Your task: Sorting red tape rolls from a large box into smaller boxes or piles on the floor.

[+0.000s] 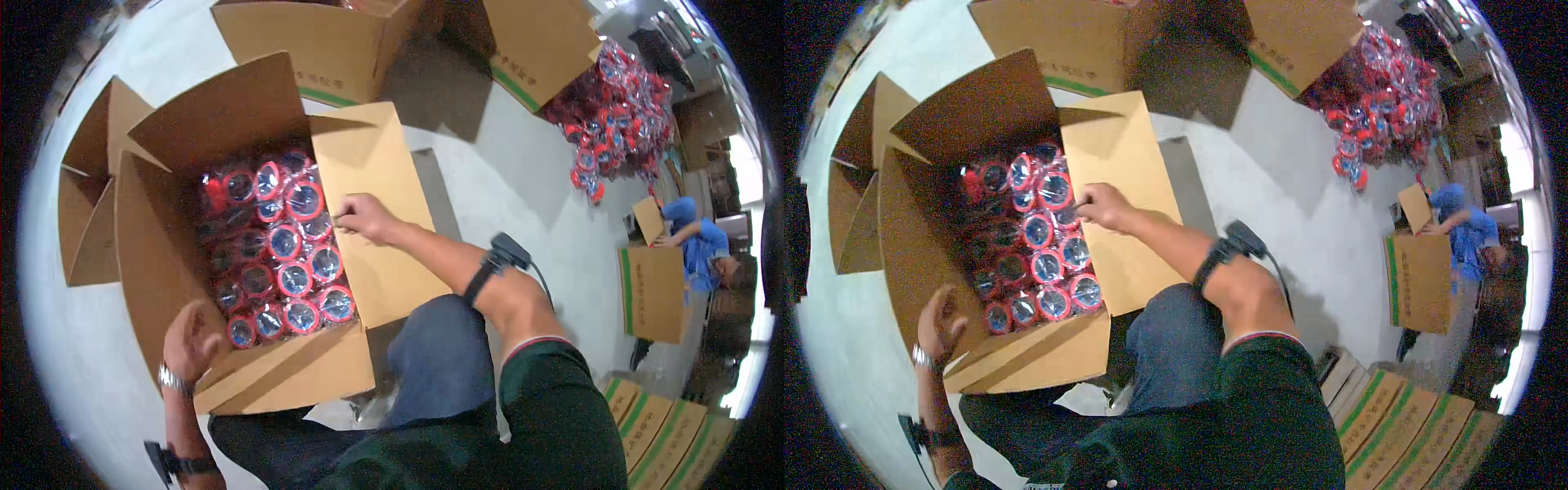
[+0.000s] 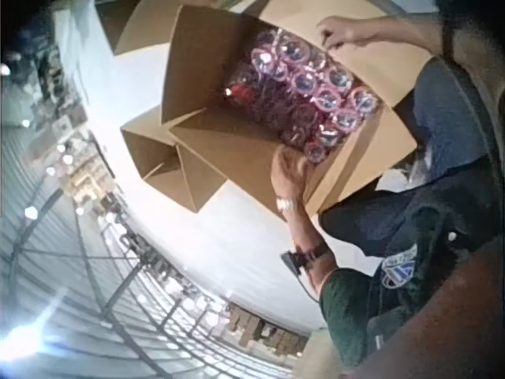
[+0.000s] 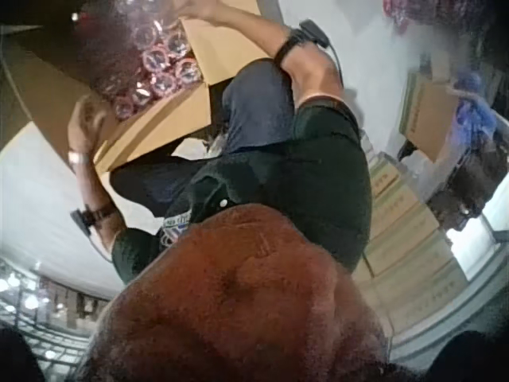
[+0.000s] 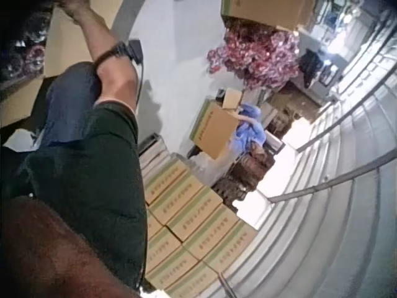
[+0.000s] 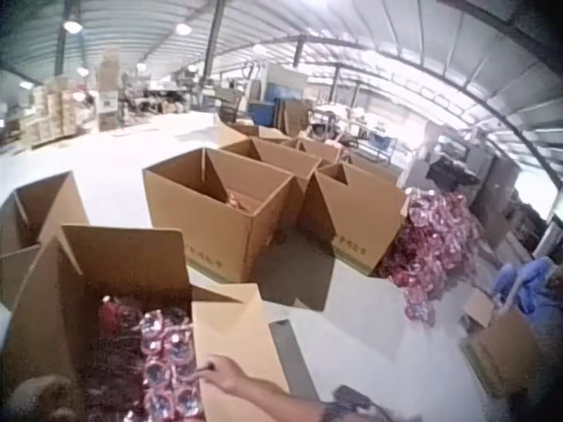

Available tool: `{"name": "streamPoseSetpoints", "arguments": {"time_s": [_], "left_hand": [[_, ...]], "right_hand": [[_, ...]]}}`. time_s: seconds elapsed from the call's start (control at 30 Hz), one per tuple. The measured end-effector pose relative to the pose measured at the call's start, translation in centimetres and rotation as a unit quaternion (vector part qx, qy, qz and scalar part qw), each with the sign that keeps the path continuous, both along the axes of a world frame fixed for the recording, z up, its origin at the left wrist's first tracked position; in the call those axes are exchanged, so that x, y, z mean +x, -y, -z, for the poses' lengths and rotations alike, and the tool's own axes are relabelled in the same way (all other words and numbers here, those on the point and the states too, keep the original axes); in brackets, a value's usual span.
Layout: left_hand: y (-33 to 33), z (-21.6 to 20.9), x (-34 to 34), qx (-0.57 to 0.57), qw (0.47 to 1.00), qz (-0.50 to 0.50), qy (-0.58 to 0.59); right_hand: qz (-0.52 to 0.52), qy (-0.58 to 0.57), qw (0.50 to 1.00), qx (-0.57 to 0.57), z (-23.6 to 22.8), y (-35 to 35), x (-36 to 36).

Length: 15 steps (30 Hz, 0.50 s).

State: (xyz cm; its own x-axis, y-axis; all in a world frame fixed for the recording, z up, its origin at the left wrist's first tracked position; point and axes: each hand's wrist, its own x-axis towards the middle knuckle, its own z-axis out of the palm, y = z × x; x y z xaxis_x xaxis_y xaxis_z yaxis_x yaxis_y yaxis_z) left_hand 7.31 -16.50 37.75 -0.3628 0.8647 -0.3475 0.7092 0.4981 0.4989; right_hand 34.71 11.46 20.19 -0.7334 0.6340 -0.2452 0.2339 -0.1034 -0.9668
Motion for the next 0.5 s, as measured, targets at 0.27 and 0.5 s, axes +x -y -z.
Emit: {"name": "streamPoseSetpoints", "arguments": {"time_s": [0.27,0.5], "left_hand": [[13.8,1.0,6.5,-0.002,0.967,0.2,-0.156],[12.9,0.6,4.4,0.084,0.961,0.192,-0.18]], "right_hand": [[0.097,-0.018,0.995,-0.018,-7.8,2.7,7.5],[0.028,0.007,0.997,0.07,-13.4,8.8,6.8]]}}
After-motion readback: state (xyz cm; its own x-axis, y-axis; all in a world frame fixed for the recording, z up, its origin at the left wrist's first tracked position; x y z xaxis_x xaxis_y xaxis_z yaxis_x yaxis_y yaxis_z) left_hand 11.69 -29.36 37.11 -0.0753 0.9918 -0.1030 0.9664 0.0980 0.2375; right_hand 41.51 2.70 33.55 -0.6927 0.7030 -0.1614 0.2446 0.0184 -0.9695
